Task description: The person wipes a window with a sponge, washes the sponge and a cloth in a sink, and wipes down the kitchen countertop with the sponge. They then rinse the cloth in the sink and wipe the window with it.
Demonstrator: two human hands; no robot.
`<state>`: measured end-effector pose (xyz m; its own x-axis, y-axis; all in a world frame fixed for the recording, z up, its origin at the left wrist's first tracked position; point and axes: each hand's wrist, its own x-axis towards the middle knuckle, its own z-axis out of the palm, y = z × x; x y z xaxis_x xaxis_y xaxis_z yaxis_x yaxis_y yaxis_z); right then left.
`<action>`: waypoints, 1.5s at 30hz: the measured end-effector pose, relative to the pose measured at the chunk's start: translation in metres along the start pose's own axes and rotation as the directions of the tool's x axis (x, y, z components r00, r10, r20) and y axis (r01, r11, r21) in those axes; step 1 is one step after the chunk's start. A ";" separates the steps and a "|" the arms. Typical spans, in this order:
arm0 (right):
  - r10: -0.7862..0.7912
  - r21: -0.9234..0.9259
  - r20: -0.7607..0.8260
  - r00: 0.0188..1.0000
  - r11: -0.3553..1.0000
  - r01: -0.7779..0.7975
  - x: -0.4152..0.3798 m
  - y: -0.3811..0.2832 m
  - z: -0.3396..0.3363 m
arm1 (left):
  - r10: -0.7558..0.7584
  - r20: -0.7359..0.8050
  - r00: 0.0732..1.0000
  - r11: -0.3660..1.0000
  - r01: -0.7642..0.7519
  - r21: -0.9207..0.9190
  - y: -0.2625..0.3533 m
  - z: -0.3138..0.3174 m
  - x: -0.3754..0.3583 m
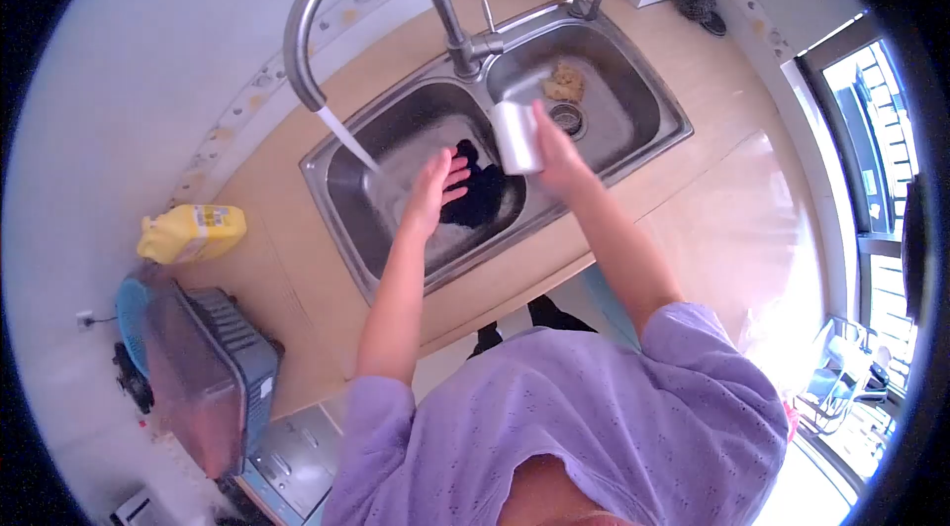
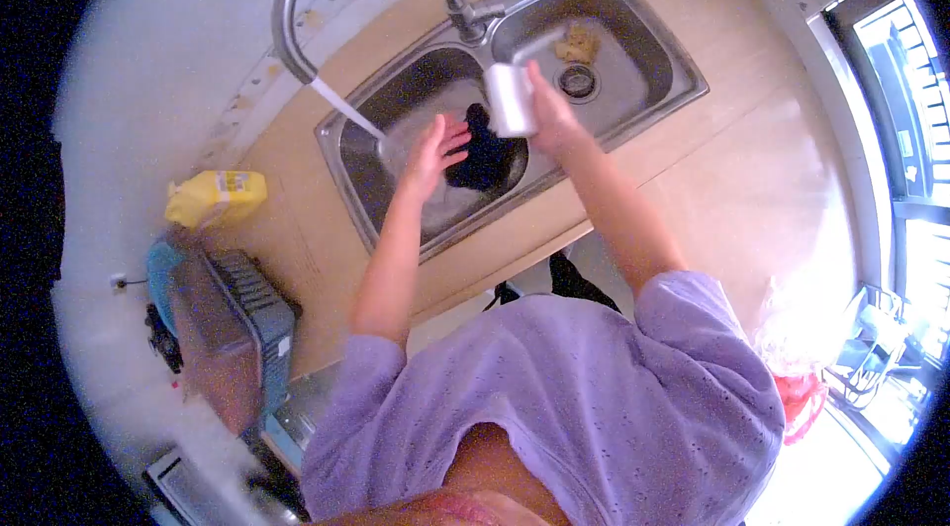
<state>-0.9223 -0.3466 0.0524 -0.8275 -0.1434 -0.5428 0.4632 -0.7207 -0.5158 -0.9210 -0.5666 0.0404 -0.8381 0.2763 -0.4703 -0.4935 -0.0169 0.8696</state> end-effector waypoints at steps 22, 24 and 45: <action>0.162 -0.899 0.434 0.886 0.019 0.437 -0.015 0.147 0.101 | 0.159 -0.366 0.917 0.946 -0.247 -0.209 -0.014 -0.071 -0.053; 0.056 -0.850 0.526 0.849 0.006 0.527 0.011 0.170 0.091 | 0.194 -0.492 0.849 0.953 -0.282 -0.112 -0.011 -0.053 -0.045; 0.054 -0.860 0.481 0.875 -0.162 0.483 -0.009 0.139 0.088 | 0.187 -0.659 0.729 0.941 -0.325 -0.093 -0.029 -0.045 -0.027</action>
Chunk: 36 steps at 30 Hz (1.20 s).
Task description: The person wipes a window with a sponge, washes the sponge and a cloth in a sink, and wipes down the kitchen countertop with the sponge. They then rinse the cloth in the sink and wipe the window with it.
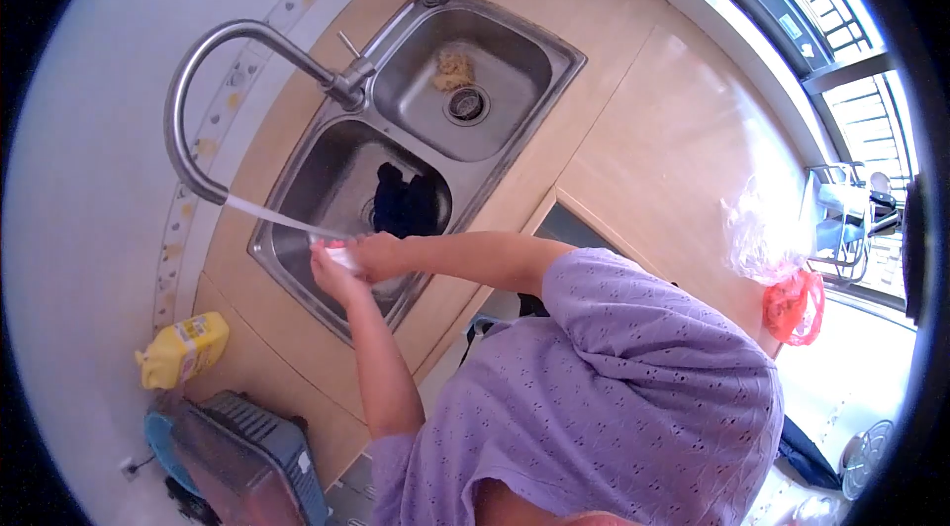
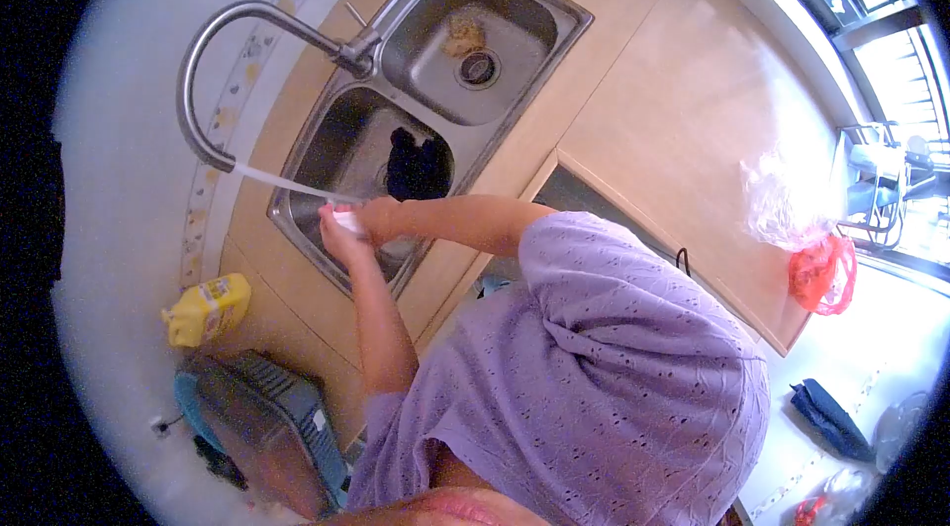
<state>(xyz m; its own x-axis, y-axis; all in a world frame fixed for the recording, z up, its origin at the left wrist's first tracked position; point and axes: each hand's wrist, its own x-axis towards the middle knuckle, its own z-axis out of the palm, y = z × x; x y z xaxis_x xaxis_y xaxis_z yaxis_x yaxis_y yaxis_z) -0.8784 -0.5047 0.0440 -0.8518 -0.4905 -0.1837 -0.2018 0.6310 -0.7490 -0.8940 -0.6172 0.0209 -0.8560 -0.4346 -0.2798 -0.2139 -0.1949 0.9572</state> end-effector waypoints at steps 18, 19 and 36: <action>0.293 0.983 -0.138 0.946 -0.077 0.167 -0.081 0.070 -0.046 | -0.213 0.388 0.897 0.931 0.065 0.359 0.056 -0.103 -0.002; 0.440 0.971 -0.146 0.886 0.233 0.045 -0.129 0.074 -0.083 | -0.230 0.426 0.875 0.941 0.087 0.327 0.060 -0.104 -0.005; 0.156 -0.019 -0.979 0.133 0.577 -0.817 -0.255 0.166 -0.057 | -0.253 0.631 0.734 0.937 0.024 0.348 0.087 -0.045 -0.023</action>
<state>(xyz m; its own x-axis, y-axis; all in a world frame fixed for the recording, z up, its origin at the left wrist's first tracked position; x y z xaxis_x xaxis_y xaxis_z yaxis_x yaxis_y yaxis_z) -0.7223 -0.2408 0.0022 -0.6176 0.6216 0.4818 0.5701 0.7759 -0.2702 -0.8716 -0.6637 0.1073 -0.8708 0.2850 -0.4007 -0.3847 0.1126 0.9161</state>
